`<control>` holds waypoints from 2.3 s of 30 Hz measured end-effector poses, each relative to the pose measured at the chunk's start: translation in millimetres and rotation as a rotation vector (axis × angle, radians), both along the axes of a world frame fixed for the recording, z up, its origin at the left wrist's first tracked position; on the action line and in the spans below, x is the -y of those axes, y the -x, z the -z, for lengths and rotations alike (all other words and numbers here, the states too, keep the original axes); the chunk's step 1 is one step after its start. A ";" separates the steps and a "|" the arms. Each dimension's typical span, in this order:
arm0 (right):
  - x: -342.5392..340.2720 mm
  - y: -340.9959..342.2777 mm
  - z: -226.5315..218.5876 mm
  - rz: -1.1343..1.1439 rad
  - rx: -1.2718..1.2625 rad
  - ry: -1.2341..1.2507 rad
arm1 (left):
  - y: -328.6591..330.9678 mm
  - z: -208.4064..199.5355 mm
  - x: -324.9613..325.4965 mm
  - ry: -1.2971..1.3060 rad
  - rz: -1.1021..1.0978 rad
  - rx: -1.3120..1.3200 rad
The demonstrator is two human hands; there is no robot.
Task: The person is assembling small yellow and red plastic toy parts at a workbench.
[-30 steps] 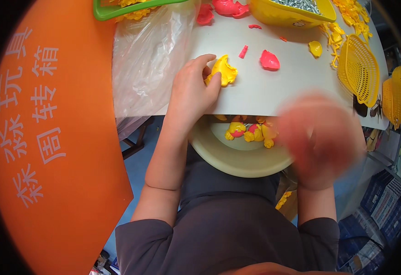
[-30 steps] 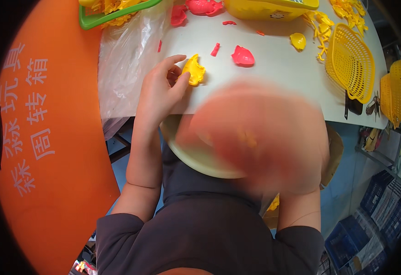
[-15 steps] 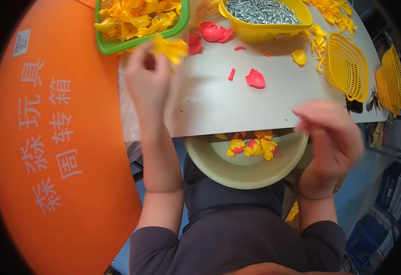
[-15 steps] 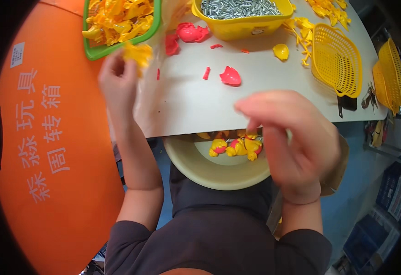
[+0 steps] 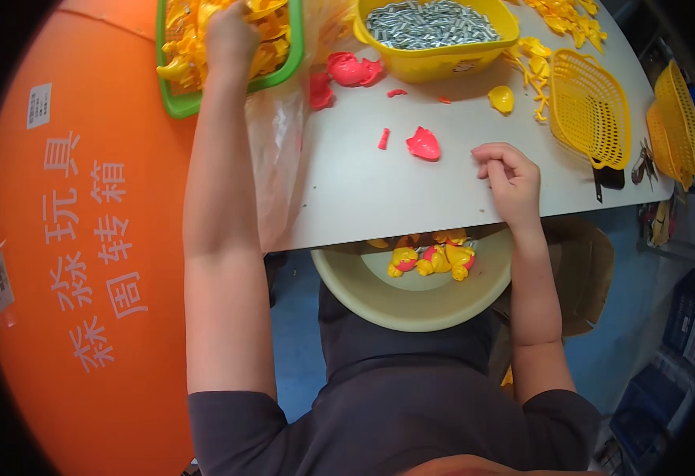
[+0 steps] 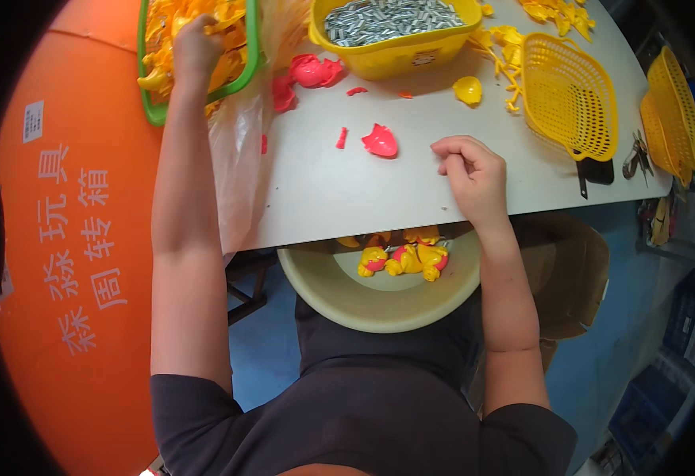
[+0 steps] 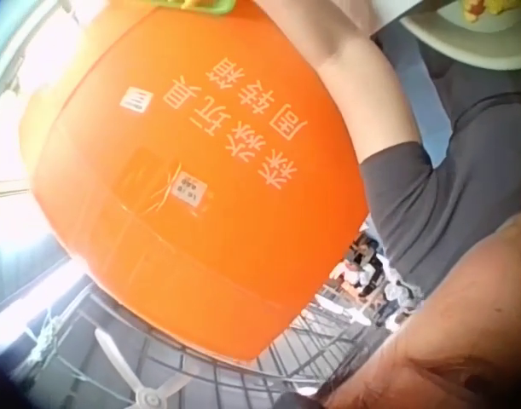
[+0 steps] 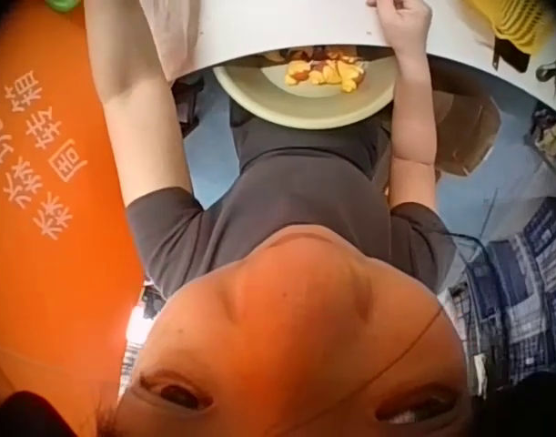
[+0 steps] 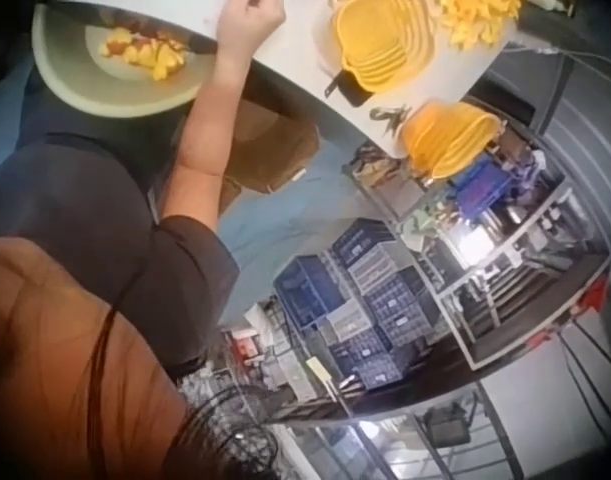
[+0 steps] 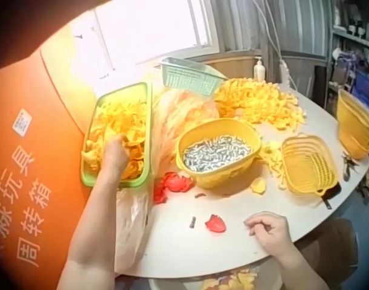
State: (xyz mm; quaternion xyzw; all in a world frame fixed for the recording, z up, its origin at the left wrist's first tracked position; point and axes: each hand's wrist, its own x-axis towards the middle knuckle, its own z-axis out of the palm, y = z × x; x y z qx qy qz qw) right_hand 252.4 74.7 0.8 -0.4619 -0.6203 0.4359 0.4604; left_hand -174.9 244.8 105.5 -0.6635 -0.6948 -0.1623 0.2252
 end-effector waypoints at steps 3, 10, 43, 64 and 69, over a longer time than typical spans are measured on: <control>0.8 -4.3 -0.9 0.020 -0.053 0.046 | -31.2 -17.4 38.6 0.015 0.147 0.805; -19.5 0.1 -8.4 0.177 0.000 0.138 | -74.3 -3.7 157.6 0.244 0.509 1.311; 2.3 68.1 -48.2 -0.548 0.288 -0.065 | -158.6 62.0 239.2 0.315 0.331 1.213; -20.1 77.2 -50.3 -0.109 0.382 -0.049 | -163.6 77.9 227.3 0.377 0.051 1.353; -6.2 87.4 -43.1 -0.201 0.407 -0.515 | -165.3 75.0 223.3 0.481 0.119 1.707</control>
